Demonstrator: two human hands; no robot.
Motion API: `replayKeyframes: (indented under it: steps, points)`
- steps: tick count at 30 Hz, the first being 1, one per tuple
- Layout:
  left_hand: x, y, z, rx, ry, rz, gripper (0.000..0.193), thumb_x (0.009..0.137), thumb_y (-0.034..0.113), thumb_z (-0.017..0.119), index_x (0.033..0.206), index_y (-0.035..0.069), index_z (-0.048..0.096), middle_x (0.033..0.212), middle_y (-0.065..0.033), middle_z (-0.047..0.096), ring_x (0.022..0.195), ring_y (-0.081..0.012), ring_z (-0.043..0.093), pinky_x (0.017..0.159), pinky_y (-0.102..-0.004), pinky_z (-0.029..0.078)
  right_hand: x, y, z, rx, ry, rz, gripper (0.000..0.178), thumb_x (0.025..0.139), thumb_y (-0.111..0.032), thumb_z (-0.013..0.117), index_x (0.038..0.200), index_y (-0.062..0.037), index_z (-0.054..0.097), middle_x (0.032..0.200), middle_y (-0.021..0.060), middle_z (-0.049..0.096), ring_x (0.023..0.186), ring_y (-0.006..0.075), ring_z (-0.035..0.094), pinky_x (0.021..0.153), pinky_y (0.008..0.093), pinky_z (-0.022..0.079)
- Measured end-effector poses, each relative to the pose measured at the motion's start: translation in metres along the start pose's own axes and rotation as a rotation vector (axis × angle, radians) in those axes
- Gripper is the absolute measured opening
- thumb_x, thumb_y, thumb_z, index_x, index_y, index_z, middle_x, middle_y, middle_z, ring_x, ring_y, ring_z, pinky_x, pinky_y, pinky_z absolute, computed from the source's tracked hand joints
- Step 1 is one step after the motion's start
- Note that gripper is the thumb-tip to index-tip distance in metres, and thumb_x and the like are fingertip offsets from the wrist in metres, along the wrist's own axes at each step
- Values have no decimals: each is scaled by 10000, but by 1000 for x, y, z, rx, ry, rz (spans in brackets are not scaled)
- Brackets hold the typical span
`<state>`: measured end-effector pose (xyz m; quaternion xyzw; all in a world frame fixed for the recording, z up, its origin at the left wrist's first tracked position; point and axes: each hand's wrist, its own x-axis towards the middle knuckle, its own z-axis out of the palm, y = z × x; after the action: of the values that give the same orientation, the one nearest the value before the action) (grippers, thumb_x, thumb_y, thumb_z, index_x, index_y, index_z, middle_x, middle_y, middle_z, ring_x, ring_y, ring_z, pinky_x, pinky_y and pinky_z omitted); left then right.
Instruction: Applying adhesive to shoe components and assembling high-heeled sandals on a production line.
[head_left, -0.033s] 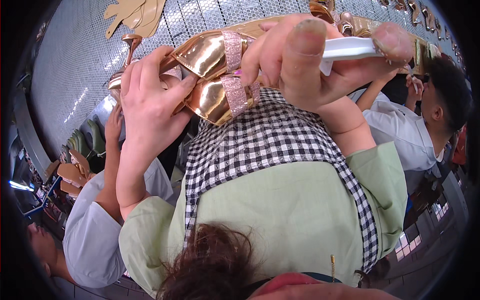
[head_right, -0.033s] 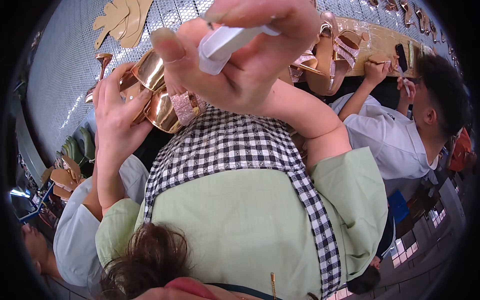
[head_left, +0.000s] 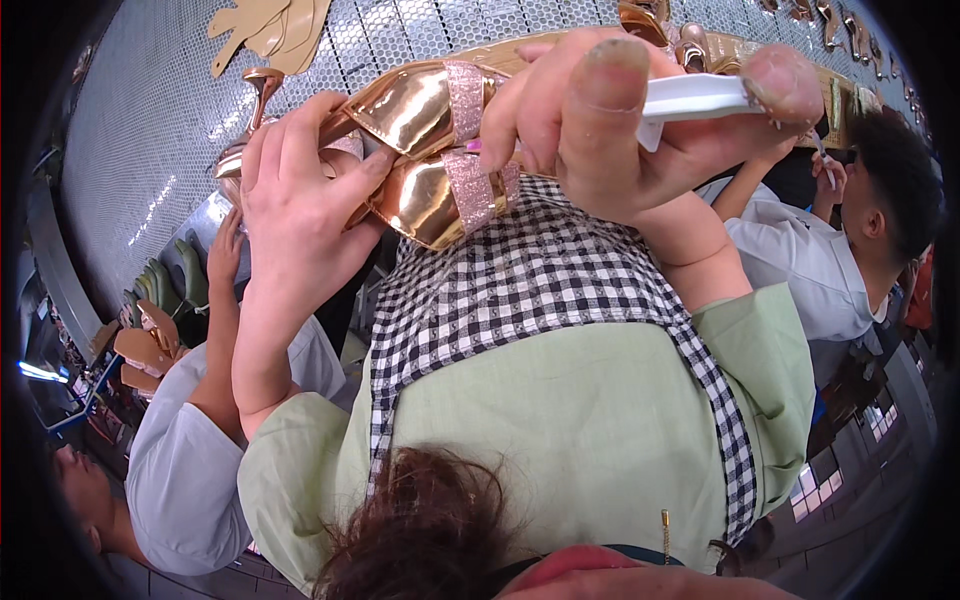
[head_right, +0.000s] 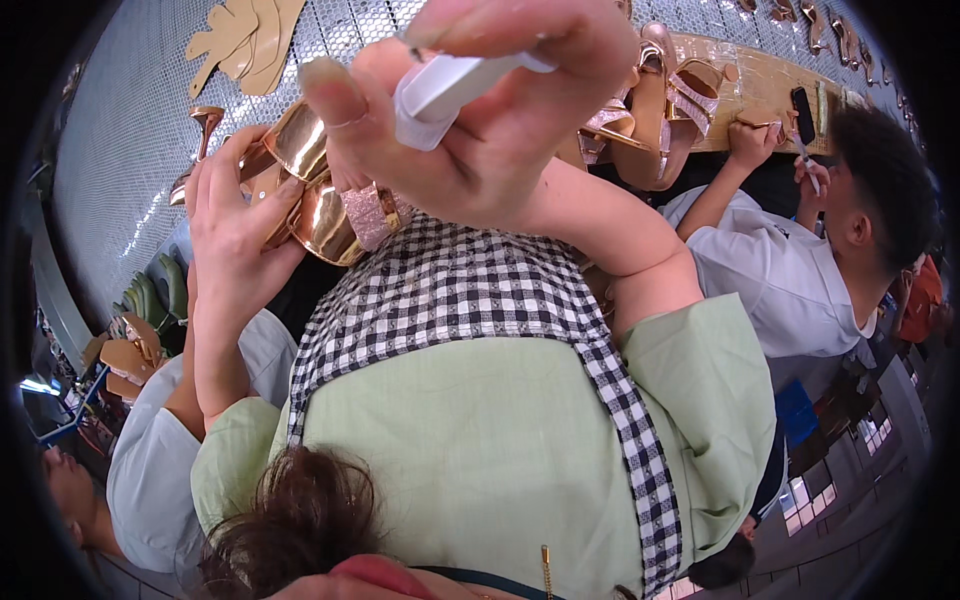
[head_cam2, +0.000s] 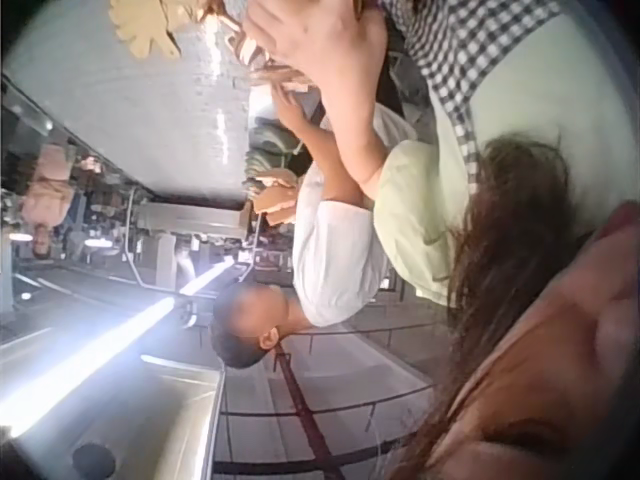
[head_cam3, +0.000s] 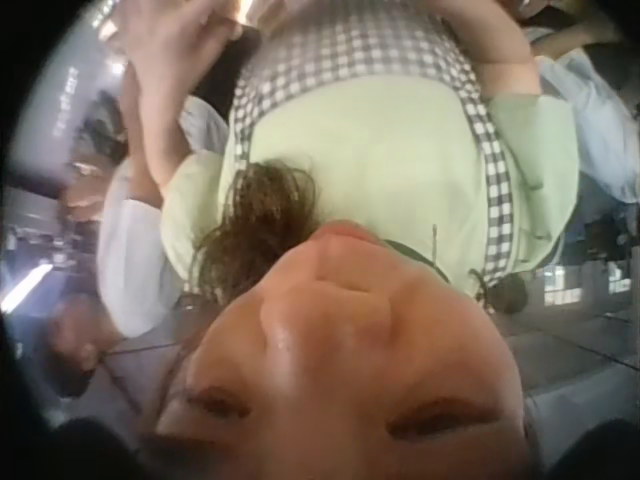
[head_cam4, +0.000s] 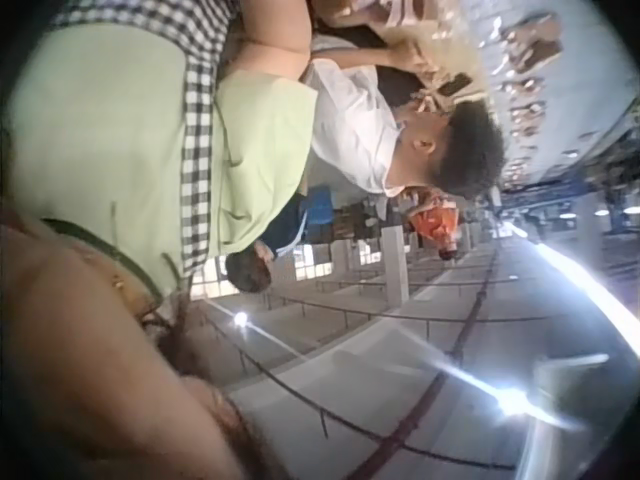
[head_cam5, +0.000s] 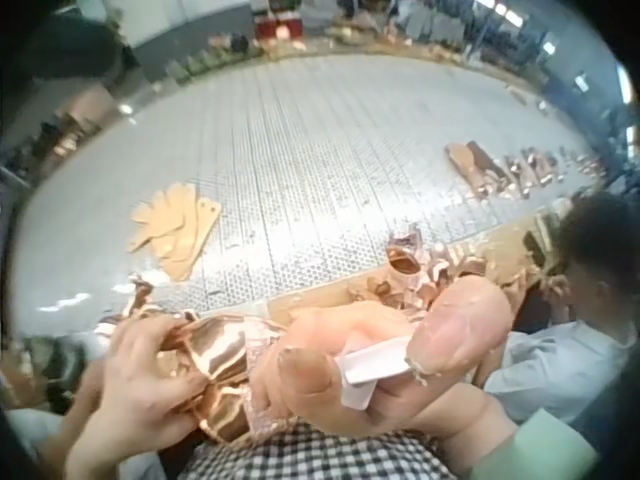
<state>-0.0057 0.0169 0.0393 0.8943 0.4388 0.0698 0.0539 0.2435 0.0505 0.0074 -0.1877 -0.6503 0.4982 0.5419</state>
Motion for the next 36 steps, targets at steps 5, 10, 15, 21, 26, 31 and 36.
replayKeyframes:
  steps: [5,10,15,21,26,31,36]
  points:
    - [-1,-2,3,5,-3,-12,442,561,115,754,1000,157,741,1287,-143,546,1135,-340,552,969,-479,403,1,-1,-3,-130,-47,-22,468,1087,-353,301,757,-84,493,549,68,506,456,217,597,425,338,521]
    - [-1,-4,3,9,-20,-21,449,559,112,750,1006,153,742,1290,-137,547,1141,-341,549,984,-479,397,-6,-2,-5,-180,64,-4,449,1084,-353,315,756,-108,499,556,38,514,481,207,614,474,327,529]
    - [-2,-4,4,-7,-19,-23,440,564,109,748,1002,149,745,1287,-139,550,1148,-343,547,989,-476,396,-9,-17,-8,-250,73,151,486,1085,-394,289,744,-121,503,562,16,519,517,206,639,549,321,545]
    - [0,-3,5,2,-19,-30,440,567,111,746,1006,143,746,1296,-146,545,1161,-340,544,998,-481,389,-6,-11,-9,-216,23,116,546,1081,-450,262,723,-113,498,565,2,518,531,206,645,634,336,552]
    - [3,2,3,-35,-3,-34,298,614,106,783,902,61,720,1271,-164,578,1109,-331,581,956,-460,399,-7,-9,-12,-160,-1,158,552,1079,-463,280,719,-107,499,565,-4,516,531,203,647,644,345,553]
    - [2,-1,5,-30,2,-31,293,621,110,788,899,56,716,1272,-162,578,1100,-330,585,949,-457,396,-17,-9,-8,-294,99,87,542,1077,-467,291,718,-127,513,556,-33,510,556,177,652,886,409,507]
    - [0,-1,7,-50,7,-42,300,612,102,786,898,52,711,1272,-163,578,1086,-333,587,935,-458,396,-15,-19,-13,-296,40,197,548,1074,-480,292,717,-131,518,556,-41,513,567,169,655,968,420,457]
